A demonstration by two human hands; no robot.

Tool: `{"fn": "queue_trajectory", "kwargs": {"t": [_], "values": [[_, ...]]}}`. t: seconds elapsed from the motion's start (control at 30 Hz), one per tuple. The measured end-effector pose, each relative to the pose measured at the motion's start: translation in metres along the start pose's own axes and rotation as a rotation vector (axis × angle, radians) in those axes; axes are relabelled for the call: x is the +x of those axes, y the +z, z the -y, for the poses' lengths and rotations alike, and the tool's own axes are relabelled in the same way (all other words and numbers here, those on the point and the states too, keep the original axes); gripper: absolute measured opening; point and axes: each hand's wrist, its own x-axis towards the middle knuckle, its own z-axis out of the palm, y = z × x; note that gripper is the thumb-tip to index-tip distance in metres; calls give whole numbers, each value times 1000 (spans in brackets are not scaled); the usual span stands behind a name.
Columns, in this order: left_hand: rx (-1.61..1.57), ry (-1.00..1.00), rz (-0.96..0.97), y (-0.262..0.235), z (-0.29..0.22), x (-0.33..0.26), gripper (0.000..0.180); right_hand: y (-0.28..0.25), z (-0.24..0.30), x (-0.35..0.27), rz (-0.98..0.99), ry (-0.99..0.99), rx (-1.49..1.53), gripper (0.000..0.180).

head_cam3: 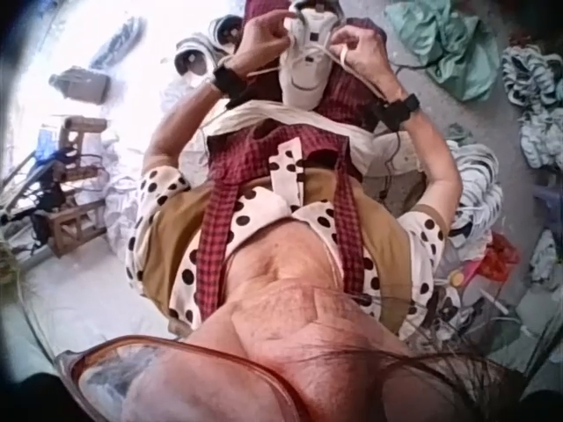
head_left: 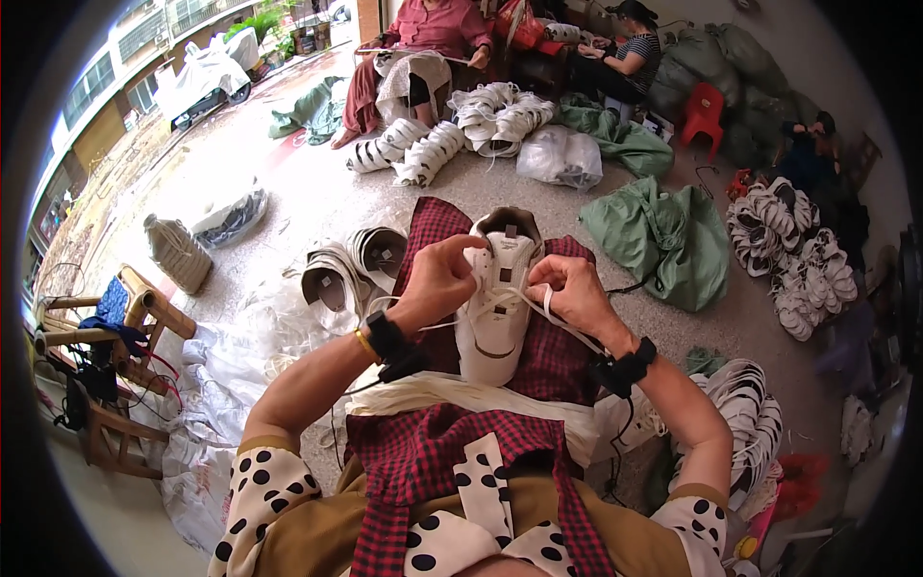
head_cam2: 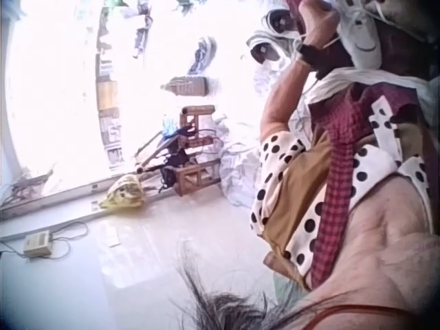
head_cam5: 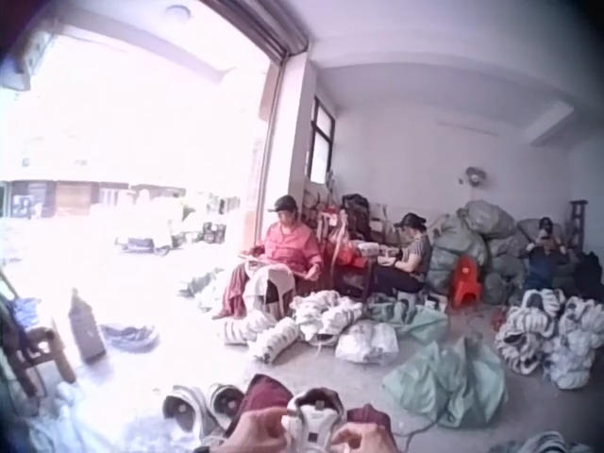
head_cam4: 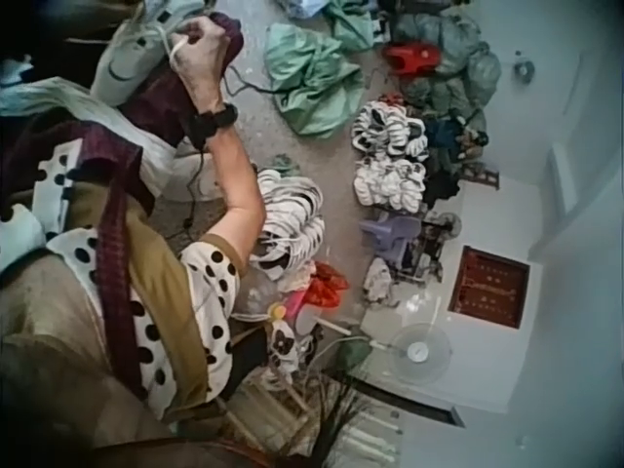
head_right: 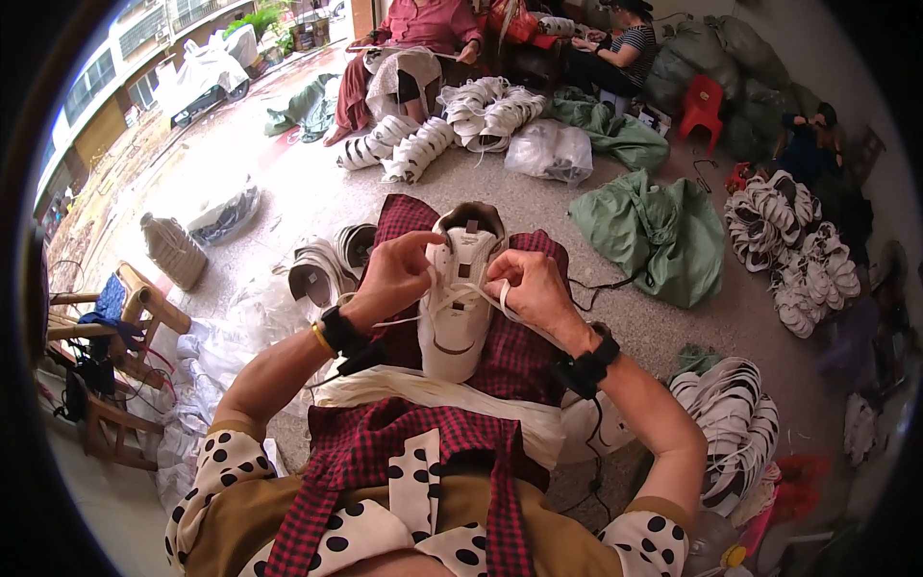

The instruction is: Threading and lacing white sneakers in a factory workshop environment.

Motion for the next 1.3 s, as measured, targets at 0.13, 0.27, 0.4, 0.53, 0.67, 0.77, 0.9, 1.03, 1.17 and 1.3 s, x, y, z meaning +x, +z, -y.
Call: {"fn": "queue_trajectory", "kwargs": {"t": [0.13,0.27,0.4,0.53,0.67,0.77,0.9,1.03,1.17,1.3], "values": [[178,84,17,8,-5,10,46,-5,-11,8,18,4,-19,19],[367,192,38,3,-14,16,40,-2,5,20,75,3,-83,20],[429,122,112,10,-2,39,36,-3,-11,31,54,-107,-158,20],[485,259,295,2,-14,44,32,-29,4,18,206,-93,-174,22],[592,422,475,-20,-21,47,27,-52,23,31,336,-176,-381,20],[588,590,537,-33,-15,58,30,-40,34,46,263,-159,-193,18],[574,689,670,-33,8,69,34,8,32,45,205,-256,-252,28],[328,635,685,-39,9,64,29,26,29,44,172,-222,-179,34],[384,709,633,-40,19,64,28,35,35,44,83,-298,-214,35],[394,728,590,-41,16,62,32,32,34,49,83,-268,-267,30]]}}
